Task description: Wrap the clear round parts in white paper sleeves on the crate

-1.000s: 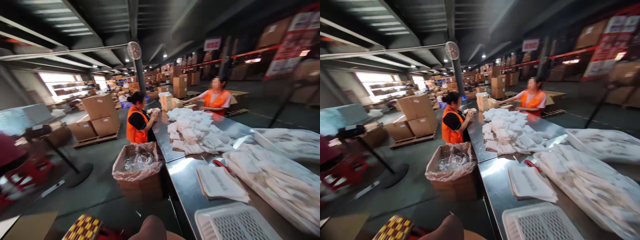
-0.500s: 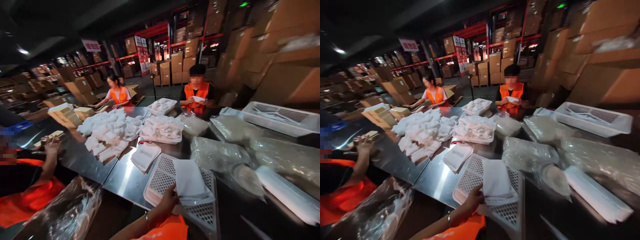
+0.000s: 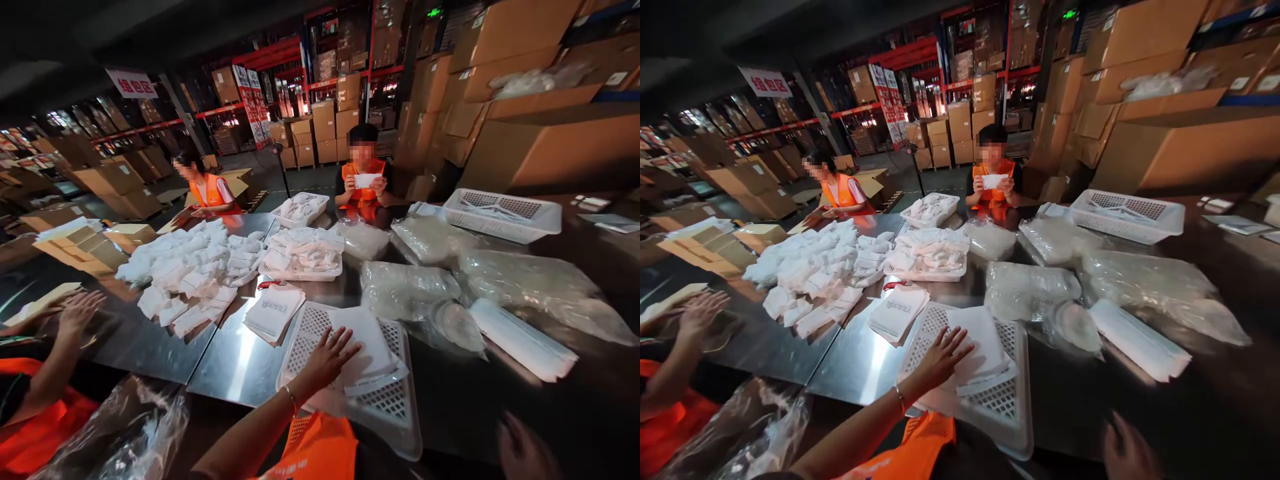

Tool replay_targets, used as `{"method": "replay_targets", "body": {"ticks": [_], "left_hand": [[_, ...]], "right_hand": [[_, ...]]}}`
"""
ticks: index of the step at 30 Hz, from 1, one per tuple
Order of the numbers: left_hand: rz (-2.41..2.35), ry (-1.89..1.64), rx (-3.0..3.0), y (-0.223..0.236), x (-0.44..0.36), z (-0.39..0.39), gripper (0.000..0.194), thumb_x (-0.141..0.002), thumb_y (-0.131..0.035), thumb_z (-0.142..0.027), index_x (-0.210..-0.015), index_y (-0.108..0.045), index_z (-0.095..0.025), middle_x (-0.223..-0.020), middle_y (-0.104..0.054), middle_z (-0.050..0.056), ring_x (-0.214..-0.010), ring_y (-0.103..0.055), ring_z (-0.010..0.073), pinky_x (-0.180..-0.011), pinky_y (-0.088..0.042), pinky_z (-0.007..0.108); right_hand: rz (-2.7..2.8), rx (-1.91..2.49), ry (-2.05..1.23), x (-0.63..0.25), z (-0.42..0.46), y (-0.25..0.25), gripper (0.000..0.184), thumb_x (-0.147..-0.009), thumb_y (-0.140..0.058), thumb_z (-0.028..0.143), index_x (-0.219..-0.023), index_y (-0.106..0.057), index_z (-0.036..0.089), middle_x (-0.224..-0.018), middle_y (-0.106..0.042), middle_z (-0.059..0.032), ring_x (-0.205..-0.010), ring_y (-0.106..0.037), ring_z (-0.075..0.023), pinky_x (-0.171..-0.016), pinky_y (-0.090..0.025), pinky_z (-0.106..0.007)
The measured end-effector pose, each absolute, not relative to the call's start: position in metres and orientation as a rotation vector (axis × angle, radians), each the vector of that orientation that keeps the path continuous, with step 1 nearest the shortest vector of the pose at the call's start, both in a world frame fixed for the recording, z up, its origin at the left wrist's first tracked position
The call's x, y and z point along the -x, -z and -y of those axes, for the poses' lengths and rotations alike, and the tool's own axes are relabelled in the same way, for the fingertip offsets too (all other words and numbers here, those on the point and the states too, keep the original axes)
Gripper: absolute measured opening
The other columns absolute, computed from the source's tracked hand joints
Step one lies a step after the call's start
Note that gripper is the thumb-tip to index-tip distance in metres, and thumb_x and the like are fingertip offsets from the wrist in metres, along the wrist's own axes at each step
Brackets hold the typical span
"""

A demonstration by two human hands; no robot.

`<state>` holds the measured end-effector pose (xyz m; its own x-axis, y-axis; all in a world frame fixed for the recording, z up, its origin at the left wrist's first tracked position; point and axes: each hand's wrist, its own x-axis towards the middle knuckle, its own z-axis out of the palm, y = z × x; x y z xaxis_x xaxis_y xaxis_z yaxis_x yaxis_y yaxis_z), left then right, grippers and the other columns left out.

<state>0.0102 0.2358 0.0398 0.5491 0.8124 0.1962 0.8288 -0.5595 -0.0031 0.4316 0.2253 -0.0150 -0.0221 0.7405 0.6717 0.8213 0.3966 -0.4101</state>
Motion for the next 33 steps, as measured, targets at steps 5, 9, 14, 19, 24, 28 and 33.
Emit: {"method": "replay_targets", "body": {"ticks": [5, 9, 14, 19, 24, 28, 33], "left_hand": [[1.122, 0.221, 2.775, -0.036, -0.002, -0.254, 0.044, -0.100, -0.043, -0.021, -0.143, -0.042, -0.026, -0.150, -0.043, 0.006, -0.145, -0.028, 0.0215, -0.120, -0.024, 0.047], [1.117, 0.257, 2.797, -0.030, 0.003, -0.252, 0.041, -0.099, -0.046, -0.023, -0.140, -0.048, -0.029, -0.147, -0.047, 0.006, -0.141, -0.036, 0.0205, -0.118, -0.030, 0.044], [1.179, 0.346, 2.796, -0.026, 0.000, -0.246, 0.044, -0.099, -0.048, -0.024, -0.143, -0.044, -0.030, -0.147, -0.047, 0.008, -0.140, -0.038, 0.0217, -0.116, -0.032, 0.044], [1.170, 0.441, 2.852, -0.028, -0.006, -0.243, 0.040, -0.100, -0.043, -0.020, -0.139, -0.048, -0.026, -0.147, -0.046, 0.007, -0.142, -0.034, 0.0214, -0.119, -0.027, 0.046], [1.228, 0.535, 2.883, -0.032, -0.015, -0.231, 0.034, -0.102, -0.038, -0.021, -0.130, -0.057, -0.019, -0.140, -0.054, 0.007, -0.139, -0.038, 0.0194, -0.119, -0.029, 0.040], [1.338, 0.549, 2.754, -0.033, -0.030, -0.217, 0.035, -0.102, -0.037, -0.022, -0.129, -0.059, -0.017, -0.139, -0.055, 0.006, -0.137, -0.042, 0.0184, -0.119, -0.029, 0.036], [1.264, 0.333, 2.527, -0.033, -0.047, -0.204, 0.040, -0.102, -0.034, -0.025, -0.132, -0.059, -0.019, -0.140, -0.055, 0.003, -0.135, -0.045, 0.0191, -0.120, -0.029, 0.034]], "right_hand": [[2.444, 0.566, 0.317, -0.340, -0.322, -0.026, 0.040, -0.094, -0.040, 0.013, -0.120, -0.065, 0.031, -0.122, -0.066, -0.0036, -0.112, -0.063, -0.0204, -0.088, -0.057, -0.039], [2.553, 0.294, 0.236, -0.326, -0.339, -0.011, 0.039, -0.095, -0.037, 0.011, -0.111, -0.069, 0.027, -0.105, -0.072, -0.0020, -0.111, -0.064, -0.0178, -0.096, -0.054, -0.040], [2.511, 0.402, 0.480, -0.366, -0.335, 0.004, 0.032, -0.091, -0.048, 0.012, -0.111, -0.069, 0.027, -0.106, -0.072, -0.0038, -0.107, -0.065, -0.0210, -0.089, -0.057, -0.040], [2.551, 0.111, 0.535, -0.320, -0.344, -0.021, 0.041, -0.092, -0.044, 0.007, -0.120, -0.064, 0.029, -0.124, -0.065, -0.0048, -0.120, -0.058, -0.0205, -0.097, -0.054, -0.041], [2.670, 0.095, 0.091, -0.290, -0.335, -0.029, 0.045, -0.093, -0.036, 0.003, -0.118, -0.066, 0.024, -0.127, -0.062, -0.0052, -0.126, -0.052, -0.0200, -0.111, -0.042, -0.044], [2.573, 0.122, -0.208, -0.305, -0.337, -0.022, 0.055, -0.089, -0.037, 0.000, -0.121, -0.064, 0.035, -0.123, -0.064, -0.0009, -0.122, -0.056, -0.0175, -0.113, -0.039, -0.039], [2.513, -0.060, -0.513, -0.313, -0.348, -0.014, 0.058, -0.089, -0.044, 0.015, -0.137, -0.047, 0.047, -0.119, -0.068, -0.0015, -0.116, -0.060, -0.0168, -0.110, -0.042, -0.035]]}}
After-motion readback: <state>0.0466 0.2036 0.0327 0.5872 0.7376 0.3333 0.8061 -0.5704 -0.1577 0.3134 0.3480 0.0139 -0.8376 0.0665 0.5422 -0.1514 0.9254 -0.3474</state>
